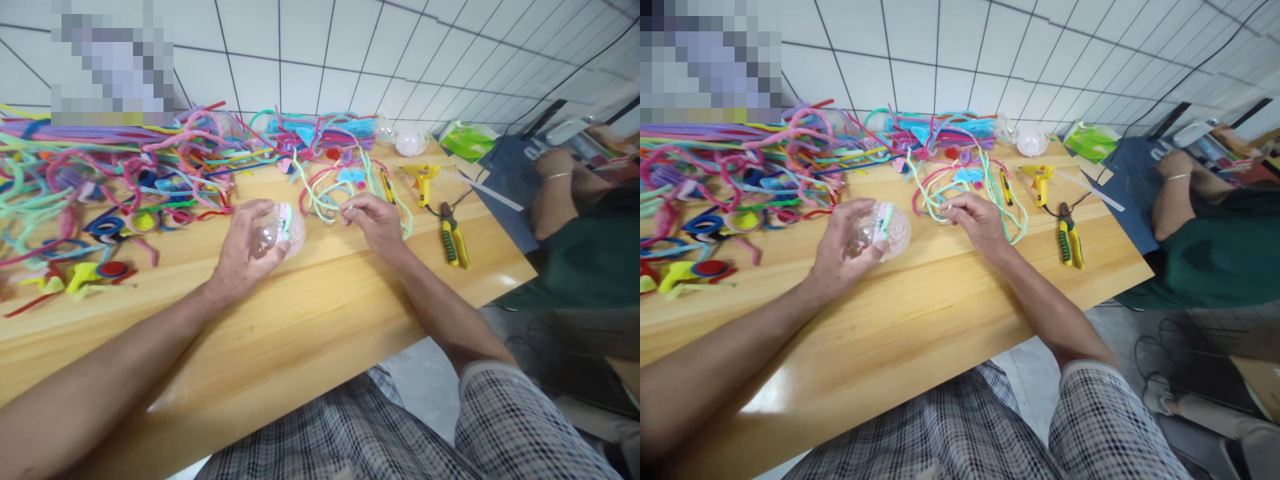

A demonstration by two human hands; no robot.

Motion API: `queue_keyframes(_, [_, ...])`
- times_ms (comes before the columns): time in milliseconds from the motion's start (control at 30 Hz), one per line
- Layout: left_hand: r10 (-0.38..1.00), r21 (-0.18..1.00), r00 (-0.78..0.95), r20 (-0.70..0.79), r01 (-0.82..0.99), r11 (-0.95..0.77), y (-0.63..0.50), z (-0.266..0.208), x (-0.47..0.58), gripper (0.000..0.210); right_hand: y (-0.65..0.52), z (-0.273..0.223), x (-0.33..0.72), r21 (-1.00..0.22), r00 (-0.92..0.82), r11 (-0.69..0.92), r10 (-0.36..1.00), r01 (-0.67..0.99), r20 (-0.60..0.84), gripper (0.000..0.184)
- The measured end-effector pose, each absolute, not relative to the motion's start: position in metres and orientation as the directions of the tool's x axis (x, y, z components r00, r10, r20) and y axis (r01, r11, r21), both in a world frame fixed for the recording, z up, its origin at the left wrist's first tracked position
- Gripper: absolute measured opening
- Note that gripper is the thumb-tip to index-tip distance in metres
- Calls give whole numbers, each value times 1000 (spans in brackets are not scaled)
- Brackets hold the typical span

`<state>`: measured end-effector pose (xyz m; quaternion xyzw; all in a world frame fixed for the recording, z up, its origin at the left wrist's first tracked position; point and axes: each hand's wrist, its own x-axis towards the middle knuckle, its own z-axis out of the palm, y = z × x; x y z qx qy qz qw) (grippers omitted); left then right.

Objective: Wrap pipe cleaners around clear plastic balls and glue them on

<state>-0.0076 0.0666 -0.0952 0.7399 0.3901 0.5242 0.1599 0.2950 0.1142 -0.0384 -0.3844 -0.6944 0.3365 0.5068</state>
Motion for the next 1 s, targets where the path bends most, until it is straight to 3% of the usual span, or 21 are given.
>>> queue_keyframes(167, [751,649,122,649,425,-631,66,-95,-4,58,118,-37,299,-736,-305,601,797,312,522,42])
queue_keyframes(400, [755,621,148,639,479,-620,66,-92,-5,62,113,-49,294,-883,-218,424,898,203,382,39])
queue_keyframes(633, [768,637,147,624,473,-608,65,-89,-6,60,111,-43,292,-827,-283,495,860,268,424,33])
queue_keyframes(833, [776,660,160,610,440,-609,65,-89,-6,60,110,-43,291,-759,-231,534,846,372,481,30])
queue_keyframes(1000, [794,673,173,583,445,-591,65,-88,-7,64,111,-49,290,-793,-268,518,853,321,448,31])
